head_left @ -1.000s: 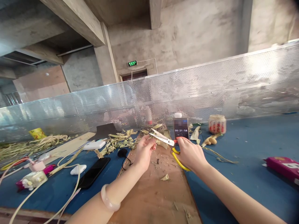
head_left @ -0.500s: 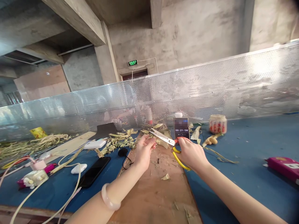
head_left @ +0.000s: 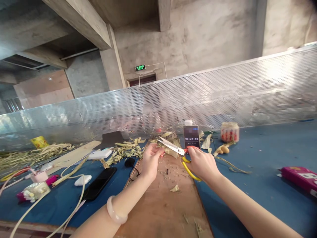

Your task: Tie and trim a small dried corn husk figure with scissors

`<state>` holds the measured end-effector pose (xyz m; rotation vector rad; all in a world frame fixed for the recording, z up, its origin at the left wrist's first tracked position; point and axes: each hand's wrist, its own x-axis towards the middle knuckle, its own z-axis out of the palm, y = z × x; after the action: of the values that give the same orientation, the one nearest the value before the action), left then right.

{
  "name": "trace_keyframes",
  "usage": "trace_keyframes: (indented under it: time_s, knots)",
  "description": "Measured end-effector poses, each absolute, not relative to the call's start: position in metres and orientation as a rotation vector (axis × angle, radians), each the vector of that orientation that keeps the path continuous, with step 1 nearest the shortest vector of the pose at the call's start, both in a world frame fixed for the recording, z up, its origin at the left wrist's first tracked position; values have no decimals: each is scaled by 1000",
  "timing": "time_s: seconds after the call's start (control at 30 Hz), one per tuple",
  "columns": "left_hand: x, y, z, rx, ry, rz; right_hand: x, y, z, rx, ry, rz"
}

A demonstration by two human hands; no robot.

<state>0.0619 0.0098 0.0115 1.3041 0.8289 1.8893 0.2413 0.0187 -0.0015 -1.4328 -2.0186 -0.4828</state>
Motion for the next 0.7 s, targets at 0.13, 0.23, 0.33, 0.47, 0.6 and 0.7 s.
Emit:
trace_keyframes:
  time_s: [0.13, 0.23, 0.33, 0.47, 0.6, 0.7]
  knots:
    - [62, 9, 14, 1383, 901, 1959, 241, 19, -2, -1427, -2022, -480]
    - [63, 6, 16, 1490, 950, 2008, 241, 18, -1, -1436, -2023, -469]
    - [63, 2, 18, 1557, 963, 2029, 240, 17, -1, -1434, -2033, -462]
    - [65, -2, 20, 1584, 906, 2063, 239, 16, 0, -1434, -2034, -459]
    - [66, -4, 22, 1572, 811, 2070, 239, 15, 0, -1466, -2042, -431]
    - [63, -1, 21, 1584, 859, 2059, 239, 16, 0, -1484, -2028, -354]
